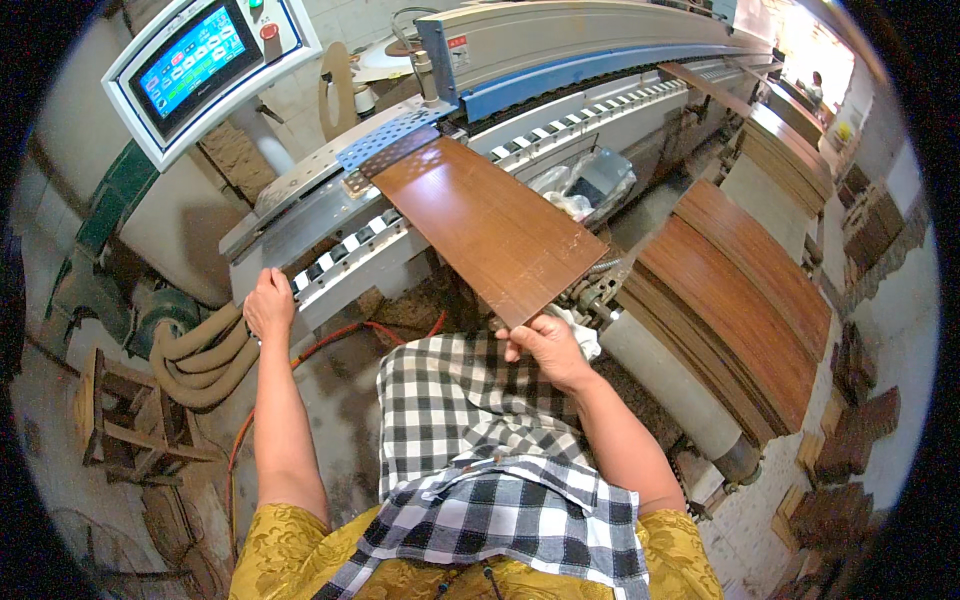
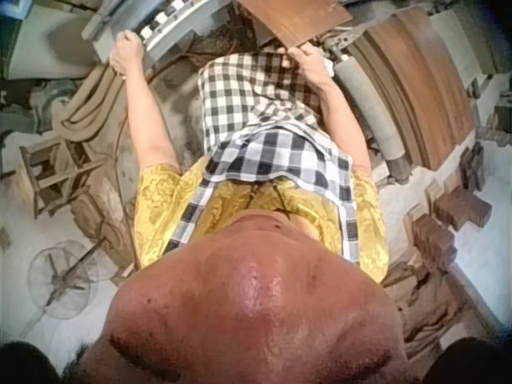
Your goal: The person feeds rectangular wooden planks into a large industrial planer machine one at a time. They guide each plank through the machine, retrieve it from the output side, and stack it with other finished planks. The process is repeated for multiple planks.
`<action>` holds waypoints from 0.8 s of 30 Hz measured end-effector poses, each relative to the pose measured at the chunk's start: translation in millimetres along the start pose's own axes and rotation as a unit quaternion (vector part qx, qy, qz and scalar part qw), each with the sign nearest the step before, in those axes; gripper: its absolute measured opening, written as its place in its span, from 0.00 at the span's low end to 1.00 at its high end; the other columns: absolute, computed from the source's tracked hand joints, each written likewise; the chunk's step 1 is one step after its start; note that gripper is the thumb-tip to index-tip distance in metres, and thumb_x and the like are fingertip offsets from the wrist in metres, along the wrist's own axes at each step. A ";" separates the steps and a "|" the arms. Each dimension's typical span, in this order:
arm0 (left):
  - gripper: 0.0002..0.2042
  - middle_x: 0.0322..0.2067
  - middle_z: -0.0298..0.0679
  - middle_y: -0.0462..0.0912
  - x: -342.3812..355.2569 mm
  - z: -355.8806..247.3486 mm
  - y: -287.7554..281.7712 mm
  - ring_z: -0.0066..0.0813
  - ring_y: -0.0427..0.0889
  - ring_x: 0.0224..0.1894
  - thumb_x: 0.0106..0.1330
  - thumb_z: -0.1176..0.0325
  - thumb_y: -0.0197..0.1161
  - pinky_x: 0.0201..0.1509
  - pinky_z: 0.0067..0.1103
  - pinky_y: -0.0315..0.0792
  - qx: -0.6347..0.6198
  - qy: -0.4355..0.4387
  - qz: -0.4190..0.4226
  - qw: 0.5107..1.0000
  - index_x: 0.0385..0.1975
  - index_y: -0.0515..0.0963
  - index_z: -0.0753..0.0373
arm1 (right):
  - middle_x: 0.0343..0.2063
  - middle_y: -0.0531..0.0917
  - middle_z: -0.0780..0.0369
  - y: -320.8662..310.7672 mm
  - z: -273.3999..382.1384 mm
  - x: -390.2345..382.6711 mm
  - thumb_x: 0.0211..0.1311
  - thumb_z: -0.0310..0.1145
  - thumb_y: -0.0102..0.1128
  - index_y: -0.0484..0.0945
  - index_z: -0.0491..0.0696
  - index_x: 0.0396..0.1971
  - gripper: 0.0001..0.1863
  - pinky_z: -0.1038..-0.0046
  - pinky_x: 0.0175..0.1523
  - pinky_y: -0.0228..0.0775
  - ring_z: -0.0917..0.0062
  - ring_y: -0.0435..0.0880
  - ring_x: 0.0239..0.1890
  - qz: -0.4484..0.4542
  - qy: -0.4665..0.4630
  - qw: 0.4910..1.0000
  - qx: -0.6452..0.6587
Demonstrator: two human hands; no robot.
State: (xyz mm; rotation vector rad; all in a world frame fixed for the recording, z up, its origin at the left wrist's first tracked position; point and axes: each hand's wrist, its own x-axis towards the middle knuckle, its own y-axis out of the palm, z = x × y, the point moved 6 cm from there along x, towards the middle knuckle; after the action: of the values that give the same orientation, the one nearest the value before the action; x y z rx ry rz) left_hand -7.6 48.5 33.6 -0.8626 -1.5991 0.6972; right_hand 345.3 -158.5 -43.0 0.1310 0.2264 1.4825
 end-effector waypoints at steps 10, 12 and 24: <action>0.15 0.20 0.51 0.77 -1.3 -2.3 -2.6 0.50 0.77 0.26 0.61 0.59 0.45 0.35 0.37 0.68 0.008 0.008 -0.023 1.000 0.22 0.74 0.62 | 0.14 0.76 0.65 -55.2 7.3 8.3 0.60 0.40 0.52 0.75 0.44 0.20 0.15 0.82 0.28 0.64 0.83 0.72 0.18 -0.134 -0.020 0.990 0.032; 0.15 0.19 0.51 0.77 -2.8 -1.8 -4.2 0.50 0.77 0.25 0.61 0.59 0.45 0.35 0.36 0.68 0.011 0.004 -0.032 0.999 0.21 0.74 0.61 | 0.12 0.75 0.66 -66.8 15.3 8.8 0.59 0.41 0.53 0.75 0.45 0.20 0.16 0.83 0.24 0.62 0.84 0.71 0.16 -0.157 -0.016 0.986 0.048; 0.19 0.26 0.52 0.78 -1.1 8.5 9.6 0.54 0.77 0.30 0.63 0.53 0.38 0.33 0.42 0.68 0.033 -0.021 0.023 0.999 0.30 0.75 0.58 | 0.18 0.76 0.65 -197.2 29.6 -130.8 0.60 0.33 0.50 0.59 0.43 0.57 0.25 0.85 0.27 0.64 0.87 0.72 0.20 -0.463 -0.164 0.866 -0.096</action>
State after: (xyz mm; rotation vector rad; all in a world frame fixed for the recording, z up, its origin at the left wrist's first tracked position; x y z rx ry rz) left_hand -14.2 53.0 23.5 -0.8442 -1.5878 0.8008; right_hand 534.0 -304.2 -49.5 0.0905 -0.1370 0.4956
